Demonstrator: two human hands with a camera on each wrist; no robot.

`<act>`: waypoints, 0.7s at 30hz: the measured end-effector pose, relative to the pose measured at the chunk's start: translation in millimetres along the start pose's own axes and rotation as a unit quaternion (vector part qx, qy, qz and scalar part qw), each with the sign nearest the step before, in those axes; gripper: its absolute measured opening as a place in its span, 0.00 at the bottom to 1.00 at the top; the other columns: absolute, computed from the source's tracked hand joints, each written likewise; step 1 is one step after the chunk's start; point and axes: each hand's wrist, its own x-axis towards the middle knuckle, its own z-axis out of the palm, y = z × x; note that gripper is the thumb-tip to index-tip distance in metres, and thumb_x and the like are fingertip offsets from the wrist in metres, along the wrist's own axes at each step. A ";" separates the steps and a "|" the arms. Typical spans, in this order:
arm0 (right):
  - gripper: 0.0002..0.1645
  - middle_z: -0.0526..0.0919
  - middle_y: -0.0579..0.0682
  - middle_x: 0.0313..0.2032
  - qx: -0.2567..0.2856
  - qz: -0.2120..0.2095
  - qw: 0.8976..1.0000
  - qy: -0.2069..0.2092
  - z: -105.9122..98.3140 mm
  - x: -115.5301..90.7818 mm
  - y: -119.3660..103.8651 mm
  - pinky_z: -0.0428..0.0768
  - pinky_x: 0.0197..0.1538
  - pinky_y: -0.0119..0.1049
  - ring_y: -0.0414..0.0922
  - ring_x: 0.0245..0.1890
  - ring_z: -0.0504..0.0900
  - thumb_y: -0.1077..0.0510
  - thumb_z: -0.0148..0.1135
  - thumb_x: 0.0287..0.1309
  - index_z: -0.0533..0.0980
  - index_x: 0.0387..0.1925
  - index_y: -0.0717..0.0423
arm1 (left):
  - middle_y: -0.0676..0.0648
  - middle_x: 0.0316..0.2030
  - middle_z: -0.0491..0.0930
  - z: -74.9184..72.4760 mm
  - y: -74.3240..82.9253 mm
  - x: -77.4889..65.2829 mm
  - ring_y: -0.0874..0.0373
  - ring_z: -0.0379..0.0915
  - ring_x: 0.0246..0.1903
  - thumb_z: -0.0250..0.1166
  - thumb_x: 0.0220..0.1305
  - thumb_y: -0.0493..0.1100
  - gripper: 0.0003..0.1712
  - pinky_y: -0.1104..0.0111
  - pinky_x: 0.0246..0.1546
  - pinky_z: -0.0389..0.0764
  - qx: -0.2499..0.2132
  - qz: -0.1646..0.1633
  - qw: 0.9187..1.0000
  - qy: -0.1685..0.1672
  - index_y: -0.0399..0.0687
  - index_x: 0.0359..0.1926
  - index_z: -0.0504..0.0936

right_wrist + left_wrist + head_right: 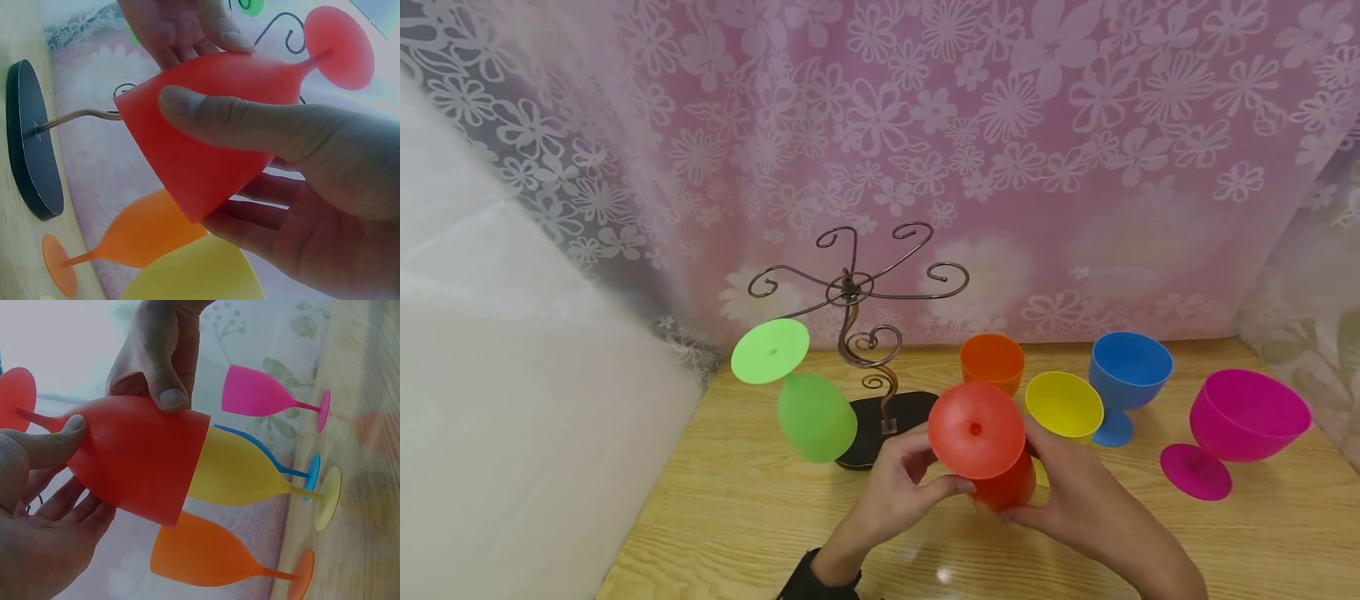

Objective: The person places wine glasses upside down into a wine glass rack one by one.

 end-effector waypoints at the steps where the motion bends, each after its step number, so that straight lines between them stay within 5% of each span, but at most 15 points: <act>1: 0.54 0.84 0.39 0.52 -0.006 -0.003 1.000 0.005 0.6 0.1 -0.4 0.85 0.44 0.34 0.44 0.48 0.83 0.49 0.91 0.28 0.74 0.62 0.46 | 0.39 0.62 0.78 -0.1 -0.2 0.2 0.52 0.74 0.63 0.70 0.62 0.25 0.27 0.57 0.64 0.76 0.007 0.013 1.000 -0.002 0.30 0.62 0.78; 11: 0.52 0.84 0.37 0.49 -0.017 -0.042 0.998 0.033 5.3 2.9 0.3 0.85 0.46 0.34 0.38 0.48 0.81 0.55 0.91 0.26 0.78 0.60 0.46 | 0.35 0.60 0.78 -1.6 -4.5 1.2 0.50 0.75 0.61 0.71 0.58 0.22 0.24 0.57 0.59 0.80 0.071 0.066 0.995 -0.007 0.27 0.57 0.80; 21: 0.52 0.84 0.42 0.50 -0.018 -0.043 0.998 0.042 9.5 3.9 0.8 0.84 0.47 0.31 0.42 0.49 0.82 0.56 0.91 0.26 0.77 0.60 0.51 | 0.38 0.63 0.77 -4.3 -2.1 1.6 0.51 0.73 0.65 0.72 0.58 0.23 0.28 0.57 0.62 0.77 0.078 0.062 0.995 -0.002 0.29 0.60 0.78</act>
